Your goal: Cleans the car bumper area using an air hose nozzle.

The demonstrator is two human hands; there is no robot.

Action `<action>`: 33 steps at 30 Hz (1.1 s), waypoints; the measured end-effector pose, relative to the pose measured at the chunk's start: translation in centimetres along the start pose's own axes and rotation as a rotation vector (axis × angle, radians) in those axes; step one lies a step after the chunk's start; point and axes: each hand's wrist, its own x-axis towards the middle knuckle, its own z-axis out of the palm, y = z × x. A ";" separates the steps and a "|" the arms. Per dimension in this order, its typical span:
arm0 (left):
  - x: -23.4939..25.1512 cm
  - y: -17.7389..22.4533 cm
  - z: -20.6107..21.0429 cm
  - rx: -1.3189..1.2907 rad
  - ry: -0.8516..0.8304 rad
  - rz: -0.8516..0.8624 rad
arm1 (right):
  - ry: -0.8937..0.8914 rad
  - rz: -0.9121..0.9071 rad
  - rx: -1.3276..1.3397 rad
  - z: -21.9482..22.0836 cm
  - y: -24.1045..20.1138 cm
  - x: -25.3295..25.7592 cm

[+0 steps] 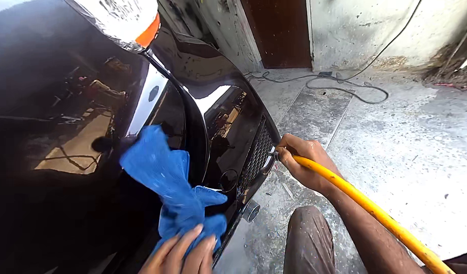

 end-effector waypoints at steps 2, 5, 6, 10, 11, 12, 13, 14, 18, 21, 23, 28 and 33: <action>-1.0 -0.9 2.7 0.240 -0.164 0.068 | -0.006 0.009 0.004 -0.2 0.1 0.2; 0.2 -1.1 4.8 0.304 -0.179 0.146 | -0.024 0.010 0.036 -0.4 0.2 0.5; 1.3 -0.9 5.5 0.297 -0.195 0.167 | -0.034 0.011 0.053 -0.4 0.3 0.4; 3.2 -0.2 8.4 0.283 -0.335 0.243 | -0.052 -0.010 0.059 0.6 0.5 0.3; 2.5 -0.1 8.6 0.288 -0.398 0.266 | -0.050 -0.013 0.050 0.7 0.4 0.3; 1.3 0.0 8.7 0.272 -0.445 0.293 | -0.053 -0.014 0.047 0.7 0.3 0.3; -0.2 -0.1 8.8 0.254 -0.474 0.318 | -0.056 -0.017 0.052 0.6 0.3 0.4; -1.9 -0.3 9.0 0.250 -0.498 0.334 | -0.057 -0.021 0.057 0.4 0.3 0.6; -3.9 -0.1 12.2 0.313 -0.508 0.374 | -0.025 0.005 0.048 -0.9 1.5 1.0; -1.9 1.5 16.9 0.327 -0.608 0.385 | -0.023 0.041 0.077 -1.5 2.0 1.3; -0.2 2.7 20.3 0.385 -0.778 0.422 | -0.025 0.041 0.109 -1.6 2.1 1.2; 4.5 5.4 28.6 0.416 -0.967 0.490 | 0.013 0.012 0.063 -1.7 1.5 0.4; 14.9 10.3 28.1 0.230 -1.189 0.291 | 0.033 0.009 0.035 -3.0 1.3 -0.6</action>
